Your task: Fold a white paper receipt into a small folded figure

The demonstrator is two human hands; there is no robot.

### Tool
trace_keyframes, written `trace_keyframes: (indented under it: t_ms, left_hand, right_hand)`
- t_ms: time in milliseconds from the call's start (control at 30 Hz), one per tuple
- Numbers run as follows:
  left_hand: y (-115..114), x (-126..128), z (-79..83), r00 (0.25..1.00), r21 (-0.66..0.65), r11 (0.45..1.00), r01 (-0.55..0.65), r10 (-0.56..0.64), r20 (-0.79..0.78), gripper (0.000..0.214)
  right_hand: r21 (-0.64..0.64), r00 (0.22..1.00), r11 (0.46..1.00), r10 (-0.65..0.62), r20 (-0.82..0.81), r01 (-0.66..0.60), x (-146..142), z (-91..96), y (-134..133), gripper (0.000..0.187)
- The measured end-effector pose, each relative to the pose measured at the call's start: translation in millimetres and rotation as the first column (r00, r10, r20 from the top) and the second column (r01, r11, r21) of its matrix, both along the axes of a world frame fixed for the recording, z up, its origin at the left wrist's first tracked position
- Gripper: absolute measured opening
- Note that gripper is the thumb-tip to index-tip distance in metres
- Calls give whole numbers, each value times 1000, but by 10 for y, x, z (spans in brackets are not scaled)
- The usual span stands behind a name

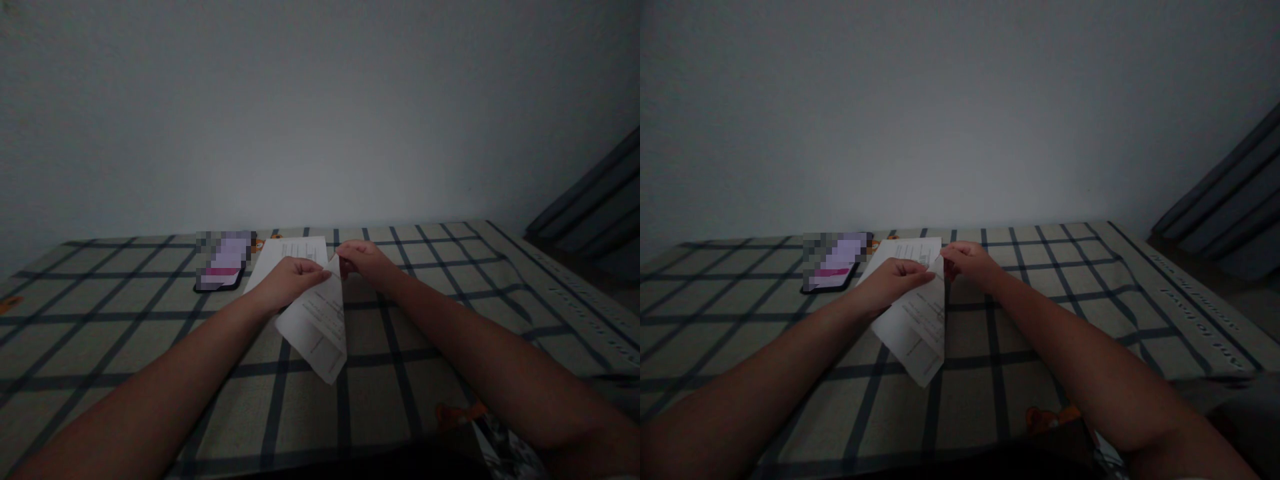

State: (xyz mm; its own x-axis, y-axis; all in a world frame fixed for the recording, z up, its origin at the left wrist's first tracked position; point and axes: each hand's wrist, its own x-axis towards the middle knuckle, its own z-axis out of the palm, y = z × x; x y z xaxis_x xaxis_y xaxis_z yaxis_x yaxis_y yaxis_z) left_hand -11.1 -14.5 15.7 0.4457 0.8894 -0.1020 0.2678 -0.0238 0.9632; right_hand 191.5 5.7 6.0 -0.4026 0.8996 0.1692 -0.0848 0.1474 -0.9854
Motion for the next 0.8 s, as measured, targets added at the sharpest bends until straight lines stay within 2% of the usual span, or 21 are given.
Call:
trace_keyframes:
  t_ms: [167,267,367,567,800]
  left_hand:
    - [-1,12,13,999,26,999,-34,34,8,28]
    - [12,14,-1,997,40,997,-70,68,34,31]
    - [17,14,-18,997,16,998,-55,54,55,34]
    - [28,-24,-41,997,-87,996,22,-16,72,34]
    - [71,-45,-85,997,-60,995,78,-77,20,35]
  right_hand:
    - [94,992,995,-41,118,30,0,57,-40,35]
    - [124,979,992,-30,200,5,8,110,-66,33]
    - [145,966,989,-65,249,30,15,145,-73,30]
    - [149,979,979,-156,129,137,38,119,-6,30]
    - [159,954,941,-297,-32,299,83,80,85,28]
